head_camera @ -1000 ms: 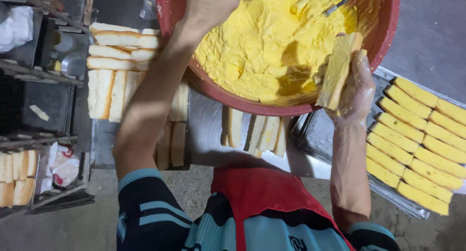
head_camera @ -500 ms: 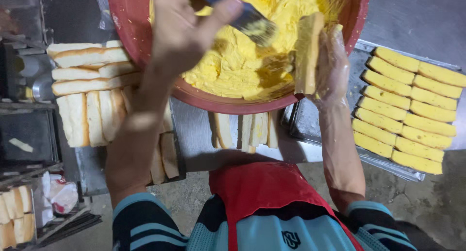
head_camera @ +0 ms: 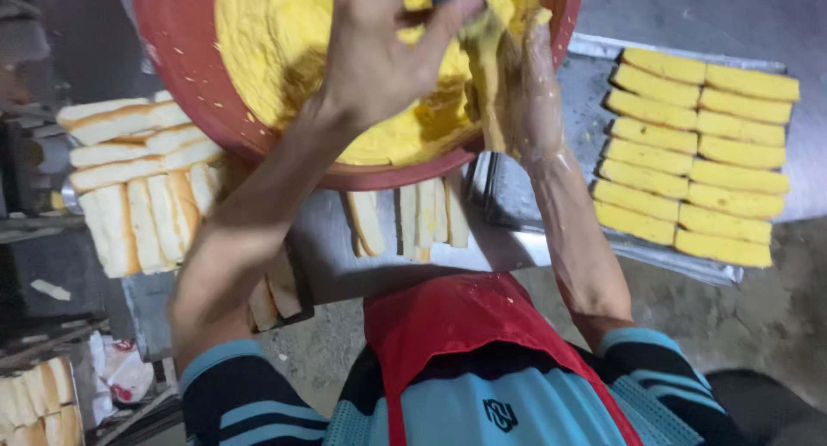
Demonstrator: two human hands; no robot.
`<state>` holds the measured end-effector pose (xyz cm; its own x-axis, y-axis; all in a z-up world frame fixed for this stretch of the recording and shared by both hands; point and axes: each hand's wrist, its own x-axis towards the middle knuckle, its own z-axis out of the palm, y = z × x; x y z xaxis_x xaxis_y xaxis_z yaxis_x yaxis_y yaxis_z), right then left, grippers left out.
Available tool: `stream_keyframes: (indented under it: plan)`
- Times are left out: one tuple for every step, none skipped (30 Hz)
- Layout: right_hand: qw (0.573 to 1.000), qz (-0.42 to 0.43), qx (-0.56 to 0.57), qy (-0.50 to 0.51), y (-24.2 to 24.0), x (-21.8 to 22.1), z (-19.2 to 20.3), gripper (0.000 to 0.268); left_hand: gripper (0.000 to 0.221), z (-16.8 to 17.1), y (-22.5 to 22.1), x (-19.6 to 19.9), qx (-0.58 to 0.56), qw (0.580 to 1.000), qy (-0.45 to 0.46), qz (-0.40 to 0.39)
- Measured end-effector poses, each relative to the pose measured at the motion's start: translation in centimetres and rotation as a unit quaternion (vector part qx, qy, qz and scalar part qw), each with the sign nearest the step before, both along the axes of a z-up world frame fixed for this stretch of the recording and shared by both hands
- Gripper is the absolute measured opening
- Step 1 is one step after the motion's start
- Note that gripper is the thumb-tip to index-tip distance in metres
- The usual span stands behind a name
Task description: The person spreads a yellow paste onto bread slices using a brush and arranges them on a metal tray.
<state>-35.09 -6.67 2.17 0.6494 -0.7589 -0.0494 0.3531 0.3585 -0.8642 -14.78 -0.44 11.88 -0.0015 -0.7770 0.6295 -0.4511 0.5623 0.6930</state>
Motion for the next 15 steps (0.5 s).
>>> stream_keyframes:
  plan:
    - [1.0,0.002,-0.002,-0.007,-0.1,0.3,0.3,0.088,0.009,0.0,0.1,-0.4,-0.002,1.0,-0.007,0.002]
    - [0.999,-0.013,-0.006,-0.036,-0.5,0.6,0.4,0.08,0.009,-0.3,0.3,-1.5,-0.022,0.999,0.043,-0.019]
    - [0.997,-0.037,-0.011,-0.06,-1.1,0.3,0.5,0.074,0.009,-0.8,0.4,-2.8,-0.043,0.993,0.1,-0.053]
    - [0.997,-0.045,-0.015,-0.06,-1.7,0.4,0.5,0.074,0.01,-1.5,1.9,-4.0,-0.077,0.996,-0.035,-0.039]
    - [0.996,-0.08,0.005,-0.047,-2.2,0.4,0.3,0.076,0.013,-2.2,3.9,-5.6,-0.113,0.98,-0.16,-0.027]
    - [0.992,-0.117,0.024,-0.035,-2.5,0.3,0.3,0.078,0.013,-2.6,4.8,-6.2,-0.117,0.981,-0.153,-0.038]
    - [0.992,-0.12,0.021,-0.029,-2.7,0.1,0.3,0.078,0.01,-2.8,5.9,-6.4,-0.069,0.988,-0.112,-0.075]
    - [0.989,-0.13,0.06,-0.042,-2.6,0.0,0.4,0.07,0.012,-3.0,6.5,-6.0,-0.021,0.991,-0.072,-0.114]
    - [0.984,-0.128,0.107,-0.057,-1.9,0.6,0.2,0.063,0.009,-3.1,6.0,-4.0,-0.007,0.994,-0.033,-0.105]
    - [0.985,-0.118,0.113,-0.051,-0.9,0.5,0.1,0.063,0.007,-3.1,4.4,-1.6,0.006,0.995,0.006,-0.095]
    - [0.988,-0.089,0.107,-0.063,-0.2,0.4,0.4,0.058,0.006,-2.8,2.7,0.5,-0.008,0.998,0.035,-0.053]
    - [0.99,-0.06,0.101,-0.075,0.4,0.5,0.6,0.053,0.006,-2.3,1.7,2.3,-0.023,0.998,0.065,-0.012]
    - [0.991,-0.05,0.101,-0.077,0.8,0.8,0.9,0.053,0.006,-2.0,1.3,3.6,-0.025,0.998,0.061,-0.004]
    - [0.994,-0.057,0.088,-0.038,0.9,1.2,1.0,0.051,0.005,-1.7,1.0,4.6,-0.051,0.995,0.081,0.026]
    - [0.995,-0.076,0.07,0.004,0.7,1.1,1.2,0.049,0.004,-1.9,0.6,4.6,-0.068,0.993,0.094,0.033]
